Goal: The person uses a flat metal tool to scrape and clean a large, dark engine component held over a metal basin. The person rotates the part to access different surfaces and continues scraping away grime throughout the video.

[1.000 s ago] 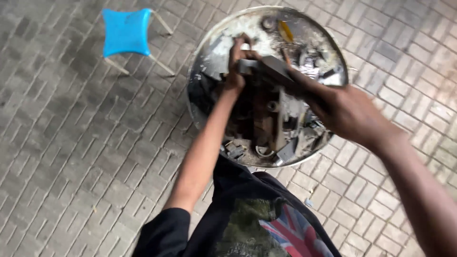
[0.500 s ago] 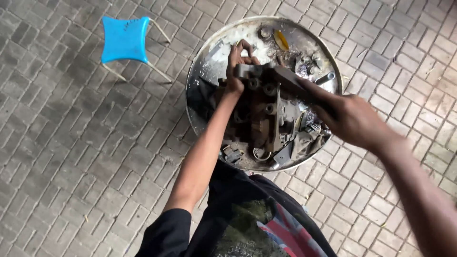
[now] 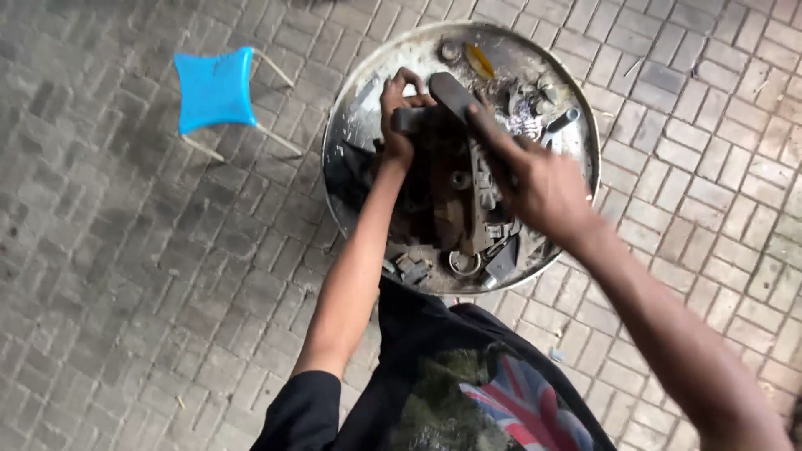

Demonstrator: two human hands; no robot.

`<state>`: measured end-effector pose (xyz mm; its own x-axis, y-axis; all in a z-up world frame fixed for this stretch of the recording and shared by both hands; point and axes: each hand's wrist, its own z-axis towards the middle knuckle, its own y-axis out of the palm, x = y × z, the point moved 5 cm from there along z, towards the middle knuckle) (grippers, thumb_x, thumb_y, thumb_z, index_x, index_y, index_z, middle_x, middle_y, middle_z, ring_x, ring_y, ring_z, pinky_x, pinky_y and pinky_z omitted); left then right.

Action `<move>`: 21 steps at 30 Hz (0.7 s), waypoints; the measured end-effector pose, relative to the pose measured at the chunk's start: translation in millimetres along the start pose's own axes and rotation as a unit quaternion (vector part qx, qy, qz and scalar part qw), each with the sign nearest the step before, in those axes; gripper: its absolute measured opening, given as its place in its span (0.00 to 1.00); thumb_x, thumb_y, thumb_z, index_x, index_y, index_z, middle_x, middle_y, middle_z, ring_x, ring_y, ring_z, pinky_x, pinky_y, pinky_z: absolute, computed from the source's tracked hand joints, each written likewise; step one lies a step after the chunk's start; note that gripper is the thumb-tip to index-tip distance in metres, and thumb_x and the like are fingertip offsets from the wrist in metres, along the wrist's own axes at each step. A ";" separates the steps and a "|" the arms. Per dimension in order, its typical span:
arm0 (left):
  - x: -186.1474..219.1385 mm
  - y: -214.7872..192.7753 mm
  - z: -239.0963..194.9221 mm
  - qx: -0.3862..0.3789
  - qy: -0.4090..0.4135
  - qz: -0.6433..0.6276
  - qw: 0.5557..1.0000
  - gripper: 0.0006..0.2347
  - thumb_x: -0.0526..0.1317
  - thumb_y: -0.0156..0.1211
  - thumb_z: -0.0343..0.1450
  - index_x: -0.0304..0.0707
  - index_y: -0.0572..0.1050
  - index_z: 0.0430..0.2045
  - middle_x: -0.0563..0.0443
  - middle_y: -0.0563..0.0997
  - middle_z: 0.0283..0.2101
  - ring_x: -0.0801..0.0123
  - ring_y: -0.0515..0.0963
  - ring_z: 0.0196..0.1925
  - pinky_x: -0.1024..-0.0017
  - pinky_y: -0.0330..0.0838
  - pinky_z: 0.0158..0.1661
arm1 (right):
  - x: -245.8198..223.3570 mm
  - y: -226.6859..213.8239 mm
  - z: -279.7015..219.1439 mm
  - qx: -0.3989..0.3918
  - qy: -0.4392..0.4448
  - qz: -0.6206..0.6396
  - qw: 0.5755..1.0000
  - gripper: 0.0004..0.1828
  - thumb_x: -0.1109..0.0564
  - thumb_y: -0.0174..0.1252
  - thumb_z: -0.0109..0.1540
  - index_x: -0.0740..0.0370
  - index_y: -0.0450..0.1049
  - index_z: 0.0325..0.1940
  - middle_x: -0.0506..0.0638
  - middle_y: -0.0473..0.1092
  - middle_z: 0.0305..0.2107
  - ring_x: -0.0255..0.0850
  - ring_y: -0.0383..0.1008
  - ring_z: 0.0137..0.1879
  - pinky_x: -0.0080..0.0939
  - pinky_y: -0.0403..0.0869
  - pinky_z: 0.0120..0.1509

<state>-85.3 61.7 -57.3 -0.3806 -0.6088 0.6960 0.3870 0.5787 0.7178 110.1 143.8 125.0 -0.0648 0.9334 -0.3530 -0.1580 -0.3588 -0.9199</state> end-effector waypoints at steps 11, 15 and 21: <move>1.4 -7.6 7.0 0.007 0.020 0.002 1.000 0.18 0.59 0.43 0.72 0.44 0.66 0.30 0.41 0.76 0.19 0.59 0.73 0.16 0.69 0.65 0.21 | -27.1 18.5 -111.1 -0.063 0.303 0.298 0.903 0.34 0.49 0.39 0.70 0.44 0.42 0.81 0.59 0.73 0.27 0.38 0.60 0.16 0.45 0.70 0.25; 0.5 -22.2 10.6 0.008 0.051 0.003 0.999 0.18 0.58 0.46 0.72 0.44 0.68 0.28 0.44 0.77 0.20 0.62 0.75 0.20 0.70 0.67 0.25 | -31.8 12.2 -117.2 -0.011 0.336 0.373 0.865 0.33 0.45 0.39 0.69 0.42 0.50 0.81 0.47 0.61 0.22 0.36 0.55 0.25 0.38 0.61 0.32; 2.9 -16.6 8.1 0.000 0.037 -0.017 0.999 0.19 0.58 0.45 0.72 0.40 0.67 0.29 0.43 0.77 0.21 0.61 0.75 0.19 0.68 0.68 0.22 | -48.7 17.1 -91.4 -0.043 0.342 0.377 0.860 0.36 0.56 0.40 0.70 0.42 0.42 0.82 0.55 0.75 0.29 0.35 0.58 0.20 0.38 0.63 0.21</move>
<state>-99.7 54.8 -67.2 -0.3302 -0.6669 0.6679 0.3756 0.5564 0.7412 200.6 92.6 110.9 0.4831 0.2298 -0.8449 -0.2504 -0.8884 -0.3847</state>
